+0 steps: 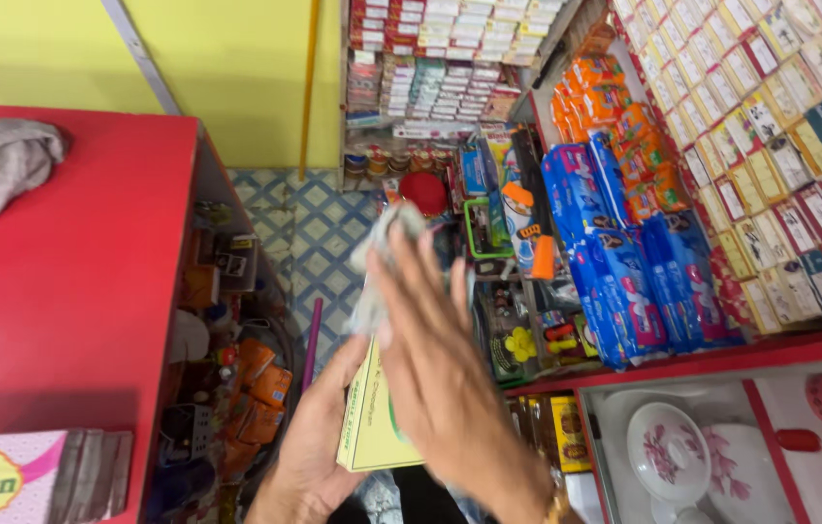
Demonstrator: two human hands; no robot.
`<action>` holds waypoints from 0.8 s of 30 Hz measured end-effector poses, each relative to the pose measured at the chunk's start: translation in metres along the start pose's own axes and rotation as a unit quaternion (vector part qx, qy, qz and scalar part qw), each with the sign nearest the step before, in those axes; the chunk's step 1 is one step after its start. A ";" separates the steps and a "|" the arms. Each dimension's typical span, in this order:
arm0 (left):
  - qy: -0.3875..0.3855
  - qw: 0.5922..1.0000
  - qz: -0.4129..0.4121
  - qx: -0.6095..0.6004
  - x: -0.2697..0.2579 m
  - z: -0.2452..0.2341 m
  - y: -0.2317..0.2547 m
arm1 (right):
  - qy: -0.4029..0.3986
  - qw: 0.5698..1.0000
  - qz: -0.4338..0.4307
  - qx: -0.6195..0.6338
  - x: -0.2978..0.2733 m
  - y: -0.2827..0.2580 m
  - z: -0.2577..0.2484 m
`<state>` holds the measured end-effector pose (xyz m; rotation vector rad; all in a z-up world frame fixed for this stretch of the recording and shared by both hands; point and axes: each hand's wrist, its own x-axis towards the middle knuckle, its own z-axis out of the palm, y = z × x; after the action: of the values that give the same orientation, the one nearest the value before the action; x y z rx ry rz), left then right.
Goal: The person repeatedly picks up small rectangular boxes from a shelf, wipes them with a cloth, and places them on a red counter. The person handles multiple boxes of different brands, including 'R.B.' and 'Milan', in a repetitive cycle of picking, wiping, and stacking.
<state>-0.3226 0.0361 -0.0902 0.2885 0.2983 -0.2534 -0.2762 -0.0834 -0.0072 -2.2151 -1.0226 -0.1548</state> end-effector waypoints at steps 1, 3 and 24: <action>0.027 1.000 0.010 -0.004 0.003 0.000 -0.003 | 0.029 1.000 0.010 -0.001 0.004 0.007 -0.001; 0.077 0.996 0.034 -0.010 0.013 0.001 -0.004 | 0.012 0.998 0.028 0.062 -0.007 0.004 0.002; 0.105 0.987 0.099 0.070 0.091 0.073 0.014 | 0.006 1.000 -0.007 0.009 0.039 0.087 -0.041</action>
<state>-0.2160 0.0073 -0.0495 0.4831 0.4581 -0.0479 -0.1812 -0.1246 -0.0078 -2.1881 -1.0299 -0.1643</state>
